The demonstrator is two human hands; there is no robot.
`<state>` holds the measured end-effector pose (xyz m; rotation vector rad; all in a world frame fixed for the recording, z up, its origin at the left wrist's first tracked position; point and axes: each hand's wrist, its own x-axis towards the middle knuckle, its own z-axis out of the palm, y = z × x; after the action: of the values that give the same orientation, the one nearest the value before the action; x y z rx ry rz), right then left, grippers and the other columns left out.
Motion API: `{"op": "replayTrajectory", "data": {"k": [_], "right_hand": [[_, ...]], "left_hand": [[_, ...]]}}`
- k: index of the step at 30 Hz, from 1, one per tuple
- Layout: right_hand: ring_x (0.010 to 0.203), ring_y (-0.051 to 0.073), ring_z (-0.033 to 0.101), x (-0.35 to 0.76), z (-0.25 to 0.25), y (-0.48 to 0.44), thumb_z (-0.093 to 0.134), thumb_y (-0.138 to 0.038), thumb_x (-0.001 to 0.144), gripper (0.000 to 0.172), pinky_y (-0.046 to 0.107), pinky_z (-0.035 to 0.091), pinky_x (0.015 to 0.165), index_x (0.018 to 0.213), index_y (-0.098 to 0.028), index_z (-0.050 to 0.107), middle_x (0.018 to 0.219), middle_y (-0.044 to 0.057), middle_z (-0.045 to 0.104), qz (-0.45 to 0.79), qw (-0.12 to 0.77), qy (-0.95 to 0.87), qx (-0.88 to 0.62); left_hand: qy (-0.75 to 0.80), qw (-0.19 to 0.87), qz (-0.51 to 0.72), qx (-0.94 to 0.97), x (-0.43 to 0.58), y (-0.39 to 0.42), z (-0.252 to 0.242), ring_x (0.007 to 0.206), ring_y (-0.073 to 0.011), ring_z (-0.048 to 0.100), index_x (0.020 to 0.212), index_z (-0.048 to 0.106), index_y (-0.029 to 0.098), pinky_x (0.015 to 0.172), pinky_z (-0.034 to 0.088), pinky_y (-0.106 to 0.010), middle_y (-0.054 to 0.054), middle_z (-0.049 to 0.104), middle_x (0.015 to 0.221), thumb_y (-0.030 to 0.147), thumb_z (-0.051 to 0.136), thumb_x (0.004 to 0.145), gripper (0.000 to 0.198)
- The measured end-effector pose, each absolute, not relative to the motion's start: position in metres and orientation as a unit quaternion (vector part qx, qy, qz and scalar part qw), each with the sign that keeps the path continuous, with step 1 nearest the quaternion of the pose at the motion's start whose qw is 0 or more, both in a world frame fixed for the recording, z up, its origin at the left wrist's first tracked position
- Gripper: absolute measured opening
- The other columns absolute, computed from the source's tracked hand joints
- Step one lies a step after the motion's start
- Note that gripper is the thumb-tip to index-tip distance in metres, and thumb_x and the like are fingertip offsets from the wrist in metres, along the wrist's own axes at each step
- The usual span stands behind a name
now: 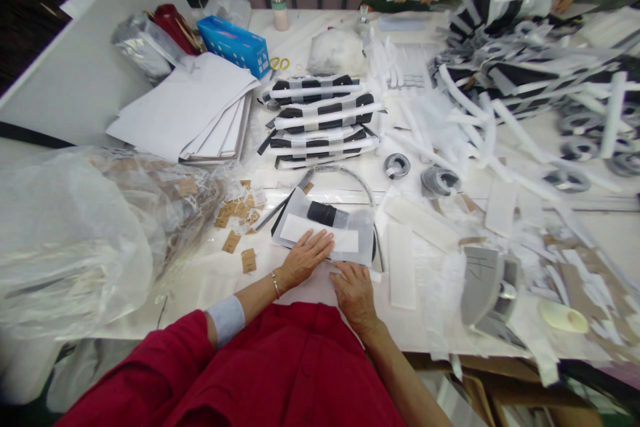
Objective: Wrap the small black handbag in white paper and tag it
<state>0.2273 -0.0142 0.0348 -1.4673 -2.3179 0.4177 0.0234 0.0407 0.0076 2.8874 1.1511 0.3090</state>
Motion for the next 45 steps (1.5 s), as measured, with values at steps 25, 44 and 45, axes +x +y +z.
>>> {"op": "replayTrajectory", "data": {"k": [25,44,45], "right_hand": [[0.101,0.023,0.067,0.218,0.027,0.001,0.046,-0.025,0.095,0.028,0.046,0.05,0.101,0.116,-0.02,0.064,0.107,0.01,0.074,0.174,0.219,-0.797,-0.536],[0.081,0.019,0.063,0.211,0.075,0.047,0.049,-0.035,0.095,0.023,0.033,0.046,0.078,0.087,-0.022,0.066,0.084,0.004,0.071,0.174,0.241,-0.742,-0.601],[0.084,0.02,0.063,0.218,0.07,0.051,0.048,-0.035,0.095,0.023,0.034,0.047,0.081,0.091,-0.021,0.066,0.088,0.006,0.071,0.169,0.239,-0.729,-0.619]], "left_hand": [[0.414,0.277,0.15,0.854,0.023,0.049,0.023,0.142,-0.0187,0.038,0.128,0.058,0.028,0.118,0.027,-0.047,-0.001,0.059,0.138,0.032,0.053,0.095,0.034],[0.498,0.323,0.209,0.777,0.043,0.048,0.023,0.134,-0.0222,0.046,0.105,0.071,0.03,0.117,0.025,-0.05,0.001,0.071,0.119,0.033,0.055,0.095,0.019],[0.494,0.329,0.211,0.777,0.043,0.048,0.024,0.134,-0.0222,0.046,0.1,0.072,0.03,0.117,0.025,-0.05,0.001,0.07,0.12,0.034,0.056,0.094,0.018]]}}
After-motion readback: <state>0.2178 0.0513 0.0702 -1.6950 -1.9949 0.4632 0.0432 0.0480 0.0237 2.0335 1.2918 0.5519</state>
